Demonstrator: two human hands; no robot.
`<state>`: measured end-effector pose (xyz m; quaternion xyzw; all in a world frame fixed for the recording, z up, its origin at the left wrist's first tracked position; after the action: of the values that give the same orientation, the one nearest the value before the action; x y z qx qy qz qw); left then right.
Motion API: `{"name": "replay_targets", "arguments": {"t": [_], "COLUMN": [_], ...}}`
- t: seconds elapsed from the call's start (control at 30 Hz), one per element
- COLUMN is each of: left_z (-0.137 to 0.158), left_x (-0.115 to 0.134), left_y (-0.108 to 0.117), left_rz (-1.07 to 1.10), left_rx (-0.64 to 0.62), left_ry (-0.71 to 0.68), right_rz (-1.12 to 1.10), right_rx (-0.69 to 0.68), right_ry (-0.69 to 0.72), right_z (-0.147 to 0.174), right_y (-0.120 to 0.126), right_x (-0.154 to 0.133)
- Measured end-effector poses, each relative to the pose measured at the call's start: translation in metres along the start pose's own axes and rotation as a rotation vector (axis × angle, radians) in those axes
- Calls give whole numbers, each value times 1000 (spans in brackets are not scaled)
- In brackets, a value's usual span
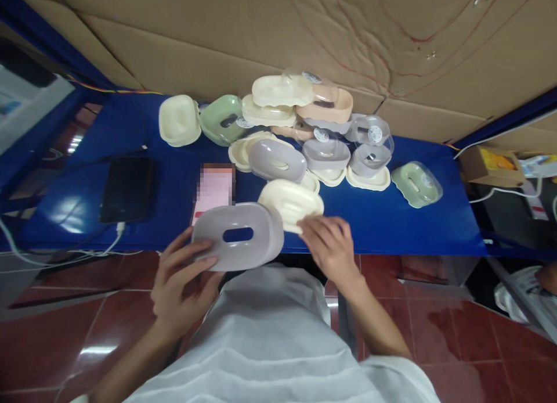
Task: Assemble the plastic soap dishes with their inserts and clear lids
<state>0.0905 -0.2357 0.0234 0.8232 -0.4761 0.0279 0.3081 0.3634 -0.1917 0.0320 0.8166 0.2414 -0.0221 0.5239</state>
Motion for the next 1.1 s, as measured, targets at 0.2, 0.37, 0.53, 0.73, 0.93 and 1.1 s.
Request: {"name": "replay_targets", "arguments": {"t": [0.2,0.37,0.53,0.73,0.93,1.1], "left_z": [-6,-15,-11,-4,-8,-17], "left_x": [-4,-5,-8,-4,-11,-13], "left_y": [-26,-55,-67,-71,-72,-77], "left_rz": [-41,-21,52,25,74,135], "left_rx": [-68,-162,-282,-364,-338,-337], "left_ry": [49,-9,-38,-86,-33,-30], "right_rz": [-73,-183,-83,-180,-85,27], "right_rx": [-83,142,-74,-148,-10,1], "right_ry": [14,-54,-14,65,-202,-378], "right_z": [36,38,31,29,-52,-129], "right_y": [-19,-2,-23,-26,-8,-31], "right_x": [-21,1,-2,-8,67,111]}}
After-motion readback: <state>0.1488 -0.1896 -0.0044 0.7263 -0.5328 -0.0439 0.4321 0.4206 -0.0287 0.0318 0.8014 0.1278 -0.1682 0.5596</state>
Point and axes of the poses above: each hand's wrist, its own z-axis away from the middle knuckle, its own y-axis out of the back of the hand, x = y × z, the point moved 7 cm from there along -z, towards the middle knuckle, and after that the axes turned 15 degrees about -y, right-handed, at the moved point
